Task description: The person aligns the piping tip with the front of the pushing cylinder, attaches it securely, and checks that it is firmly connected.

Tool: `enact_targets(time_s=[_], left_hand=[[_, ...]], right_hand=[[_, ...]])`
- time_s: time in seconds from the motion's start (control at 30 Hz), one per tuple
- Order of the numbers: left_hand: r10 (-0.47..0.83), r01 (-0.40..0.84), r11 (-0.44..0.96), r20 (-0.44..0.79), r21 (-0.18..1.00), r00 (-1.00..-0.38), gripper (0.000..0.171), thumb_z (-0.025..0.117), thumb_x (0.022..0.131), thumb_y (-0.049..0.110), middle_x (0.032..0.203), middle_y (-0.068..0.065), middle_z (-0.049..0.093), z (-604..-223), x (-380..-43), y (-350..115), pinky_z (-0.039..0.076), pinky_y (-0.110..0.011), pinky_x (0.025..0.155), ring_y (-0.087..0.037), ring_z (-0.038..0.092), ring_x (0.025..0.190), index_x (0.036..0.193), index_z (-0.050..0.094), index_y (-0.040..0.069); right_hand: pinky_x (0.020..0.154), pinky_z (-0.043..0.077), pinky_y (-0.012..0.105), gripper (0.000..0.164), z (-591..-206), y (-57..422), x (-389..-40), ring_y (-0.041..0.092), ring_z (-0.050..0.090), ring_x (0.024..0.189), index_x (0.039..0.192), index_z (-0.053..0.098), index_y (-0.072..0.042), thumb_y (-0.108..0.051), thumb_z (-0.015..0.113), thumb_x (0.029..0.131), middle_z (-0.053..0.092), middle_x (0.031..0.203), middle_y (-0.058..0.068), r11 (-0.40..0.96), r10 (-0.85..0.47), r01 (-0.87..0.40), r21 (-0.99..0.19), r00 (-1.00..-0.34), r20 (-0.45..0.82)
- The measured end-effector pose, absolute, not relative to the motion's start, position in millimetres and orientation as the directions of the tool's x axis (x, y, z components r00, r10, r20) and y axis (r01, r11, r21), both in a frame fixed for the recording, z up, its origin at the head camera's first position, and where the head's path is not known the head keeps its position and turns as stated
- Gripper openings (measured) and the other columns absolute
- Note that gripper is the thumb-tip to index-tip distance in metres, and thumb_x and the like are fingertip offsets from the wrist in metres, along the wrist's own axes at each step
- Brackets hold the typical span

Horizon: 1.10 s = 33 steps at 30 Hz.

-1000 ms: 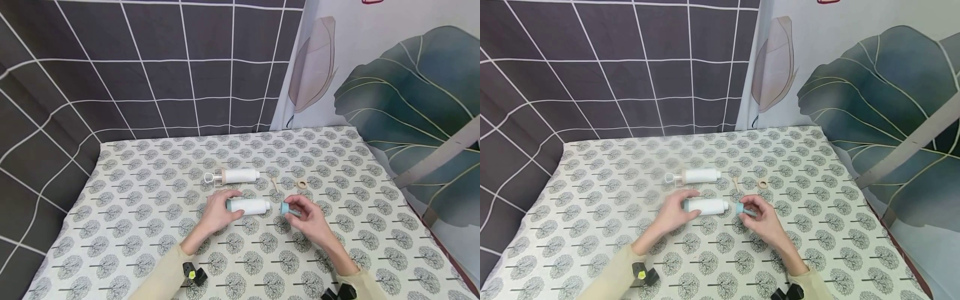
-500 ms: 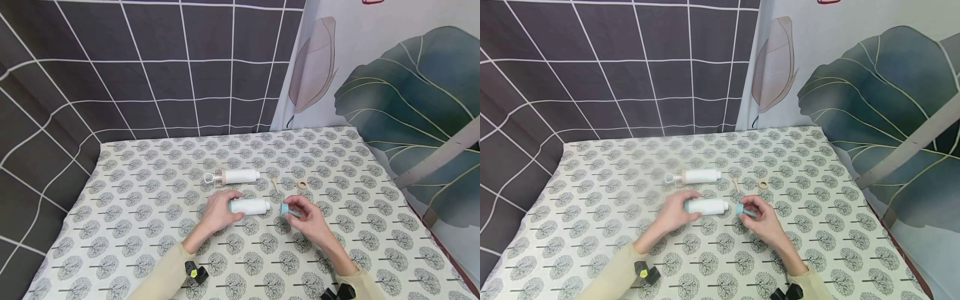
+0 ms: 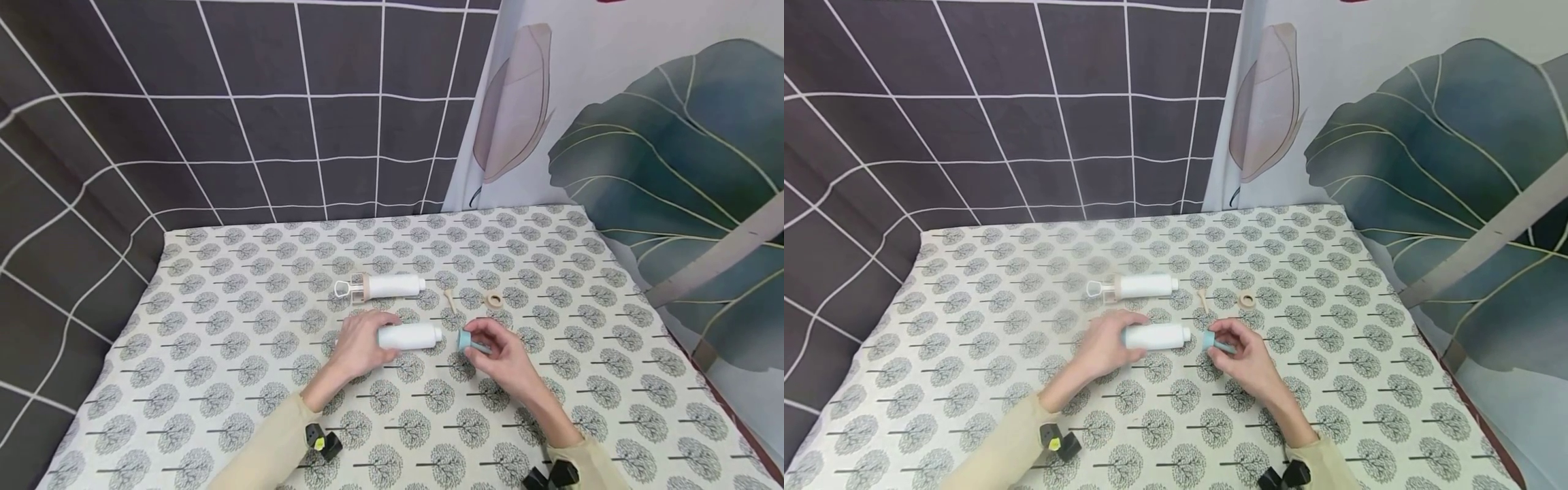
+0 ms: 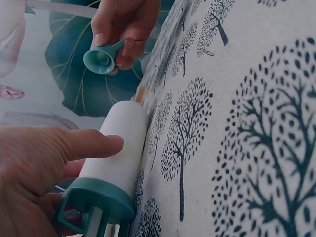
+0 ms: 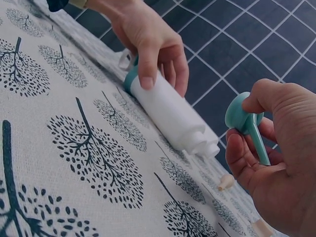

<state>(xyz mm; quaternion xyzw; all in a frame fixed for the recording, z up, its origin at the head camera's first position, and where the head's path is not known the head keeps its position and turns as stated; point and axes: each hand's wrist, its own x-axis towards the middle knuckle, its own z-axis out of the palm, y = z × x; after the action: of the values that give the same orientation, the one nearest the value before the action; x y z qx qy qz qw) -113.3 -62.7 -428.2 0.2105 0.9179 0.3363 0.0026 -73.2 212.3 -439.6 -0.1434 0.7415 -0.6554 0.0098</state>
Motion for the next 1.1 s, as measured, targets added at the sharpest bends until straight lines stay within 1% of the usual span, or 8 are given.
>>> enact_targets(time_s=[0.17,0.3,0.47,0.6,0.87,1.1], left_hand=[[0.383,0.381,0.696,0.134,0.608,-0.914,0.046,0.090,0.068,0.012,0.107,-0.006,0.071,-426.1,-113.9,-61.7,0.042,-0.051,0.093,-0.026,0.062,0.093,0.110,0.073,0.013],[0.389,0.386,0.690,0.137,0.613,-0.911,0.044,0.089,0.069,0.011,0.107,-0.006,0.071,-424.1,-113.9,-62.2,0.043,-0.051,0.093,-0.026,0.062,0.093,0.109,0.073,0.012],[0.400,0.390,0.681,0.131,0.620,-0.907,0.044,0.088,0.069,0.011,0.108,-0.006,0.071,-419.9,-111.6,-63.4,0.042,-0.052,0.094,-0.026,0.062,0.095,0.110,0.073,0.012],[0.401,0.385,0.671,0.126,0.633,-0.907,0.045,0.088,0.069,0.010,0.107,-0.005,0.070,-414.7,-108.3,-64.9,0.043,-0.051,0.092,-0.025,0.061,0.095,0.111,0.072,0.012],[0.409,0.391,0.658,0.131,0.643,-0.903,0.044,0.088,0.069,0.009,0.109,-0.006,0.071,-403.7,-103.1,-67.3,0.045,-0.050,0.088,-0.026,0.061,0.094,0.110,0.072,0.010],[0.436,0.411,0.653,0.129,0.636,-0.891,0.043,0.088,0.070,0.009,0.108,-0.005,0.071,-396.4,-96.7,-67.9,0.042,-0.052,0.093,-0.026,0.061,0.096,0.110,0.072,0.011]], right_hand=[[0.086,0.053,0.022,0.035,-439.5,211.8,-74.2,0.018,0.063,0.095,0.115,0.054,0.014,0.016,0.063,0.081,0.058,0.106,0.023,0.097,-0.227,-0.194,-0.976,-0.959,0.168],[0.086,0.052,0.022,0.035,-440.2,211.4,-75.3,0.018,0.062,0.094,0.115,0.054,0.015,0.018,0.062,0.081,0.058,0.106,0.024,0.102,-0.234,-0.211,-0.972,-0.955,0.183],[0.086,0.052,0.022,0.036,-441.5,211.3,-76.5,0.018,0.062,0.094,0.114,0.054,0.015,0.020,0.062,0.080,0.058,0.105,0.023,0.101,-0.244,-0.240,-0.965,-0.947,0.210],[0.086,0.053,0.022,0.036,-441.4,210.7,-75.2,0.017,0.062,0.094,0.114,0.054,0.015,0.020,0.062,0.080,0.059,0.104,0.021,0.099,-0.238,-0.226,-0.969,-0.951,0.198],[0.086,0.052,0.022,0.035,-442.6,209.6,-74.9,0.017,0.063,0.094,0.114,0.054,0.015,0.019,0.062,0.080,0.058,0.106,0.025,0.093,-0.251,-0.228,-0.969,-0.947,0.199],[0.088,0.053,0.025,0.036,-440.8,206.8,-75.2,0.017,0.064,0.097,0.116,0.054,0.013,0.017,0.063,0.081,0.059,0.110,0.025,0.102,-0.259,-0.202,-0.974,-0.951,0.170]])
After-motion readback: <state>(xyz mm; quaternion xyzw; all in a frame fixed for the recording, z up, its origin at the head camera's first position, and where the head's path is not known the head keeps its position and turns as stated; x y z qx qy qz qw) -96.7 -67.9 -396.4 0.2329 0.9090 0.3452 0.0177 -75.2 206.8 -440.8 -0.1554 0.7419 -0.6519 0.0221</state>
